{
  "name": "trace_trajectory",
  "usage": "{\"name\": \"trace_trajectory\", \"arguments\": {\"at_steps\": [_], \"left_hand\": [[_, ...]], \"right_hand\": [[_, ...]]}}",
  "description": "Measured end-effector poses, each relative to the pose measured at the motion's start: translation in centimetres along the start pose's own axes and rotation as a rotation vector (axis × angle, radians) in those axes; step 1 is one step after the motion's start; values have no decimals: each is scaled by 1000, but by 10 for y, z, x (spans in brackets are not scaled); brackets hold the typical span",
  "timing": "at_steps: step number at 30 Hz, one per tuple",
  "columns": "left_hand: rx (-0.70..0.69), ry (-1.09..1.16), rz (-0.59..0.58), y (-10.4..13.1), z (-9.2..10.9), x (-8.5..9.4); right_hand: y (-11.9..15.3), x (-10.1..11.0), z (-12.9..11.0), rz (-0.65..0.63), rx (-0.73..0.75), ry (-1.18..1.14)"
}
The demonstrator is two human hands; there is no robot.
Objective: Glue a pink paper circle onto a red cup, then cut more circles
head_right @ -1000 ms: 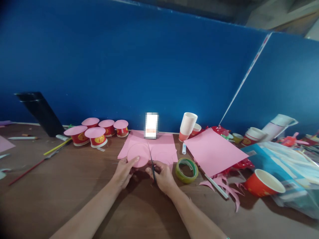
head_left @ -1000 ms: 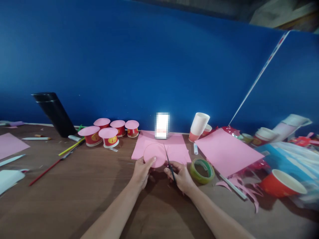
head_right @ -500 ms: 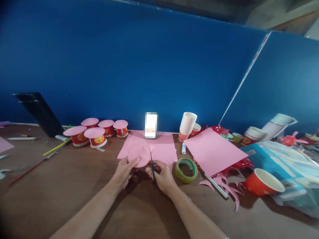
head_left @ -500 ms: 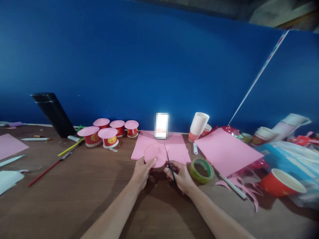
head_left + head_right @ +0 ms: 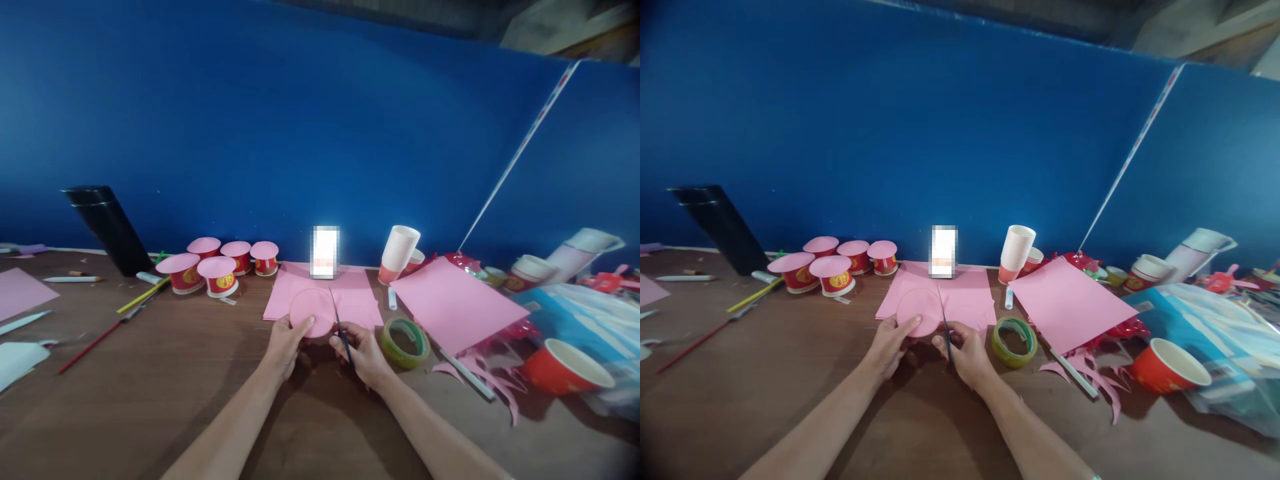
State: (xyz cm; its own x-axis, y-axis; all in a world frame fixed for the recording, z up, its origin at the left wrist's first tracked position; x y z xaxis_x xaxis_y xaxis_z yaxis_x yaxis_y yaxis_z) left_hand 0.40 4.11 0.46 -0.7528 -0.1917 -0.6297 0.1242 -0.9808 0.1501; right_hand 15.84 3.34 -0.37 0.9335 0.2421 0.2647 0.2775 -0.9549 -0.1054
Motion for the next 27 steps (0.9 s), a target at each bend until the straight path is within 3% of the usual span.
{"name": "trace_trajectory", "arguments": {"at_steps": [27], "left_hand": [[-12,62,1,0,1,1]], "right_hand": [[-1,-1,0,15,-24,17]]}}
Point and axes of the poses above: each hand's wrist, its own y-axis away from the middle knuckle, its own x-axis out of the back of the hand, z = x × y, the point moved 2 cm from there along -y, towards the middle knuckle, and after that the axes turned 15 degrees about y, right-handed, at the moved point
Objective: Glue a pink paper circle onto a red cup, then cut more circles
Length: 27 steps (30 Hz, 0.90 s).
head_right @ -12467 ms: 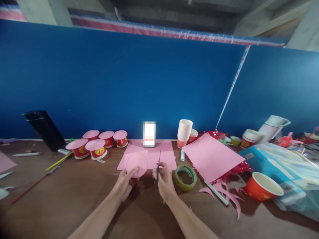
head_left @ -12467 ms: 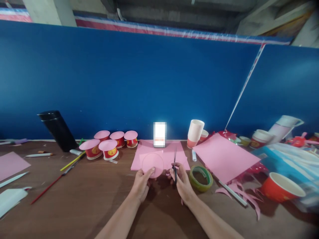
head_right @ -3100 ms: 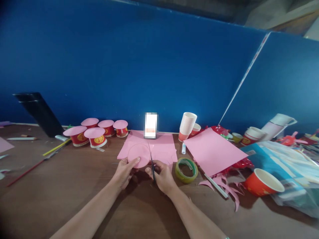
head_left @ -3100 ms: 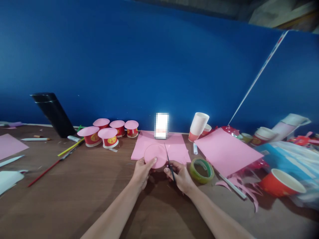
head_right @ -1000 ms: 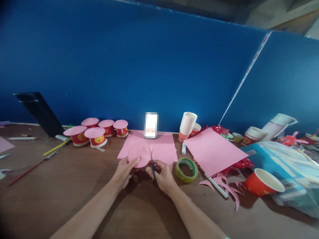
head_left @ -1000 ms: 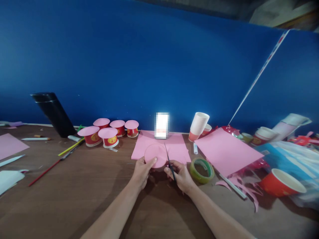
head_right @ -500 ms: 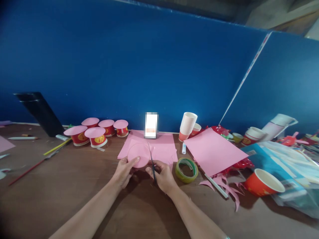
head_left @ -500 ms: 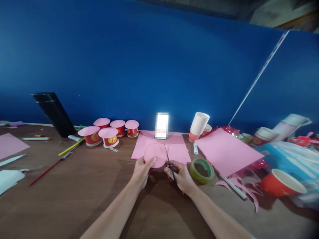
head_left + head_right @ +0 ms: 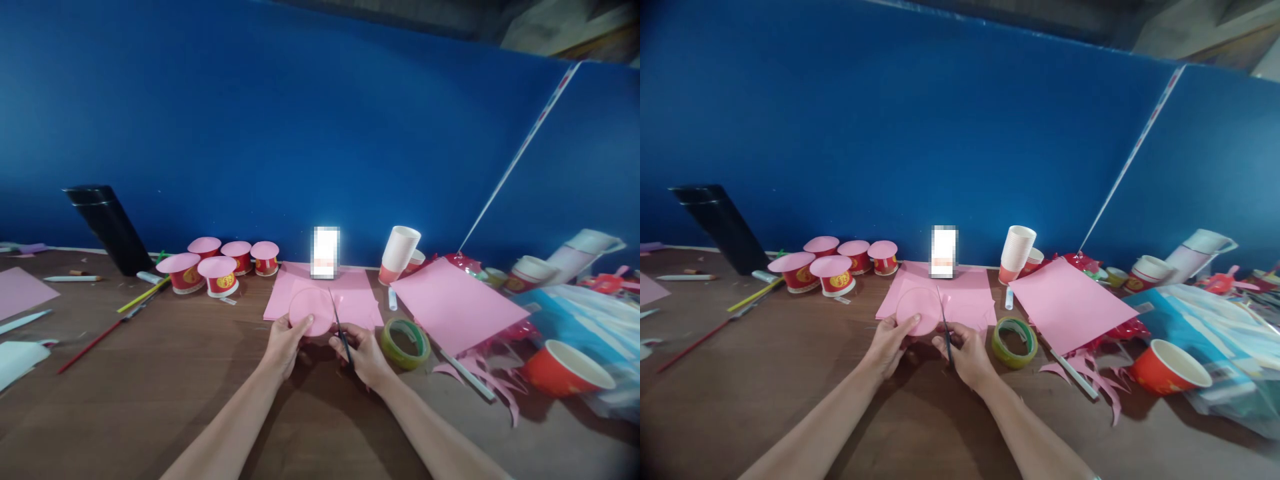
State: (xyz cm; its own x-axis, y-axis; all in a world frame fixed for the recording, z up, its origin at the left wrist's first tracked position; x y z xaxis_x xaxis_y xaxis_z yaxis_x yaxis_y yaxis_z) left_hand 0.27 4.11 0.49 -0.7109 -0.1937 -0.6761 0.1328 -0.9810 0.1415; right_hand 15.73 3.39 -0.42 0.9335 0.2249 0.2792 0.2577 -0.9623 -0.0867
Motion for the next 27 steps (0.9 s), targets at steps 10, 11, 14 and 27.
{"name": "trace_trajectory", "arguments": {"at_steps": [10,11,14,27], "left_hand": [[0,-45,-32,-3,-3,4],[3,-47,-33,-3,-3,4],[8,-55,-44,-2,-3,3],[0,-58,-34,-3,-4,5]], "right_hand": [[1,1,-1,-5,7,-21],[1,1,-2,-5,6,-23],[1,2,-3,-14,9,-12],[1,3,-6,-25,28,4]]}}
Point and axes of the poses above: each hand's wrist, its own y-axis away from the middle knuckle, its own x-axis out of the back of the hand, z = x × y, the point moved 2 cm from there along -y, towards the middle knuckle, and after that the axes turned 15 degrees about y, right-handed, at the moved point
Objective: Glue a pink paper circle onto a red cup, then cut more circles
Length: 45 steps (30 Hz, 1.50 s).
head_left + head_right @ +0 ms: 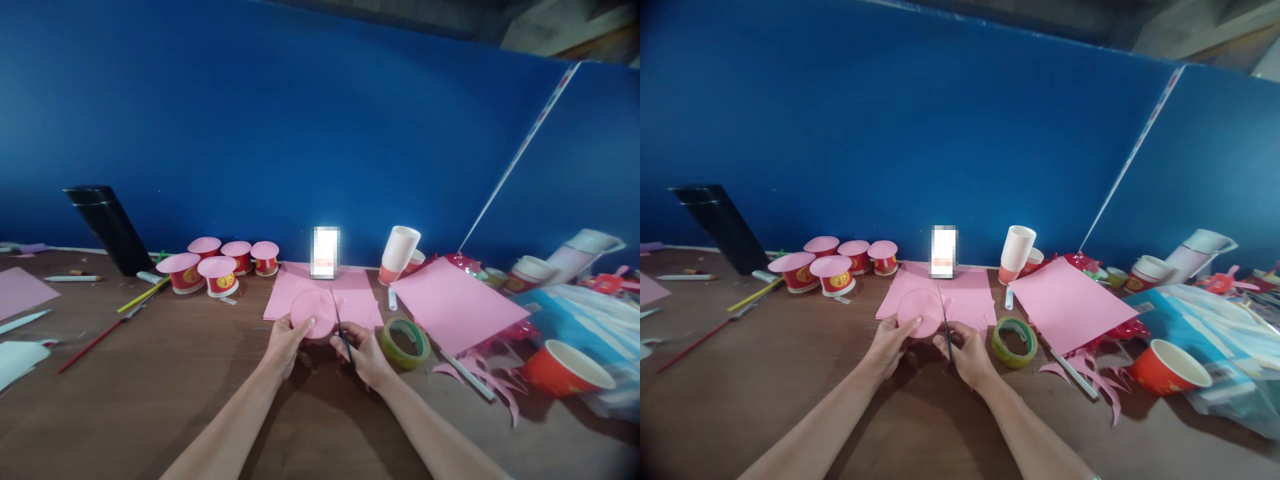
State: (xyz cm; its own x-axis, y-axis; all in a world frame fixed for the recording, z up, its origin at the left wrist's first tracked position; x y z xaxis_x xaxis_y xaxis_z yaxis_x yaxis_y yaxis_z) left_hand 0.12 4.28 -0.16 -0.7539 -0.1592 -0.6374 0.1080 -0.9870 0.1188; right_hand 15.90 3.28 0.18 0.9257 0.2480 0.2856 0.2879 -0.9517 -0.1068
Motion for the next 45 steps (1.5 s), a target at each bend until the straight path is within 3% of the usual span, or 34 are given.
{"name": "trace_trajectory", "arguments": {"at_steps": [32,37,45], "left_hand": [[-22,71,-46,2,3,-4],[-29,27,5,0,2,-2],[-14,-19,-21,0,1,0]], "right_hand": [[0,-2,-2,24,-41,18],[0,-2,1,22,-31,10],[0,0,0,17,-9,12]]}}
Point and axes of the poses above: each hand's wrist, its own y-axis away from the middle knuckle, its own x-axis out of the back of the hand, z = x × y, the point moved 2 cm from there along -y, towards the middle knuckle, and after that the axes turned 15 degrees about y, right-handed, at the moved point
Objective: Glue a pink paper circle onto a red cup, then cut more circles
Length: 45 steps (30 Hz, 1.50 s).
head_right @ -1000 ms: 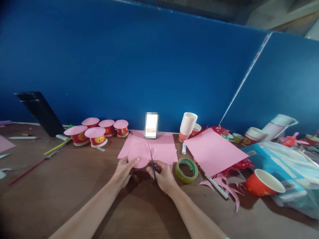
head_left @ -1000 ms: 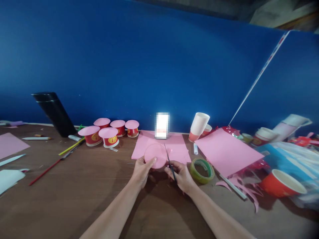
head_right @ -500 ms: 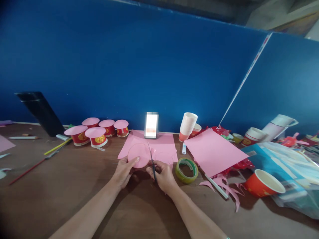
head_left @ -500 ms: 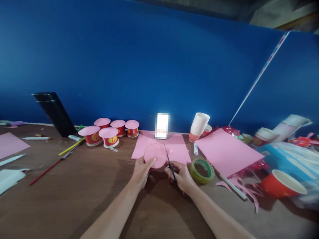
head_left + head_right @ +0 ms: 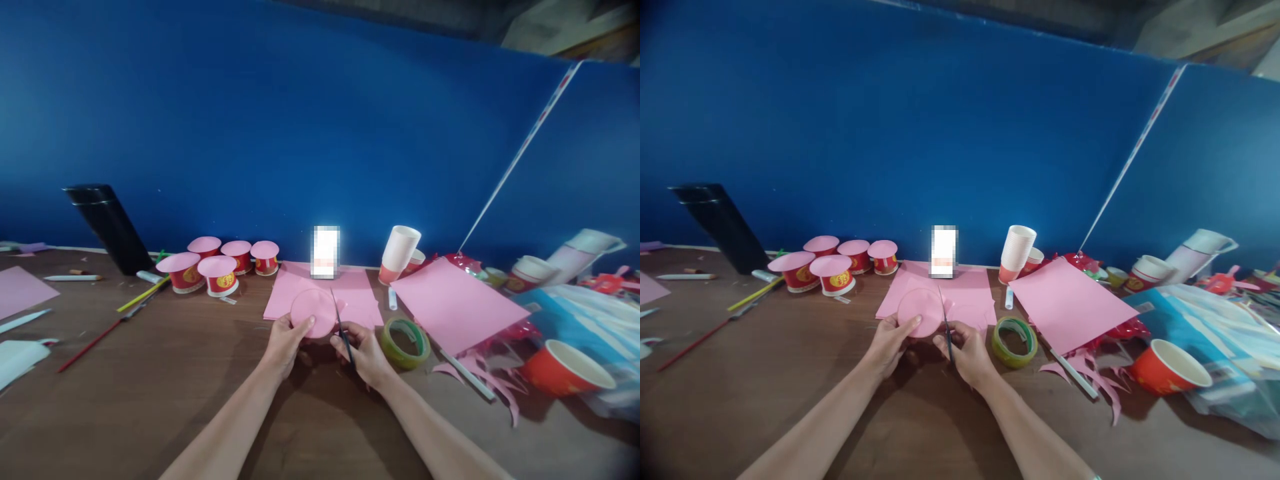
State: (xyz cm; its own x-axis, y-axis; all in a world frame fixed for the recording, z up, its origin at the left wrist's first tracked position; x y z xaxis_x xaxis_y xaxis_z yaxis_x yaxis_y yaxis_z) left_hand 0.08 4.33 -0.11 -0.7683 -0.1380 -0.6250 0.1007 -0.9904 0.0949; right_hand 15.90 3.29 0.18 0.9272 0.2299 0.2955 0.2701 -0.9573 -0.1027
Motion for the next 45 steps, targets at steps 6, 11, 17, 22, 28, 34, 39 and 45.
{"name": "trace_trajectory", "arguments": {"at_steps": [6,11,17,22,28,34,39,45], "left_hand": [[4,19,7,0,-1,0],[14,57,-29,1,1,-1],[5,42,-12,1,1,0],[-20,26,-20,0,0,0],[2,114,-8,3,4,-5],[4,137,-13,4,5,-6],[2,108,9,3,6,-6],[-19,110,-3,2,4,-5]], "right_hand": [[1,1,-3,-6,-7,-10],[0,0,-1,-18,1,-8],[0,0,-1,-18,0,4],[0,-1,-3,-12,-25,6],[0,-1,-4,-6,-17,2],[0,-2,-2,2,-22,16],[0,-2,-1,0,-36,16],[1,-1,-2,1,-66,23]]}}
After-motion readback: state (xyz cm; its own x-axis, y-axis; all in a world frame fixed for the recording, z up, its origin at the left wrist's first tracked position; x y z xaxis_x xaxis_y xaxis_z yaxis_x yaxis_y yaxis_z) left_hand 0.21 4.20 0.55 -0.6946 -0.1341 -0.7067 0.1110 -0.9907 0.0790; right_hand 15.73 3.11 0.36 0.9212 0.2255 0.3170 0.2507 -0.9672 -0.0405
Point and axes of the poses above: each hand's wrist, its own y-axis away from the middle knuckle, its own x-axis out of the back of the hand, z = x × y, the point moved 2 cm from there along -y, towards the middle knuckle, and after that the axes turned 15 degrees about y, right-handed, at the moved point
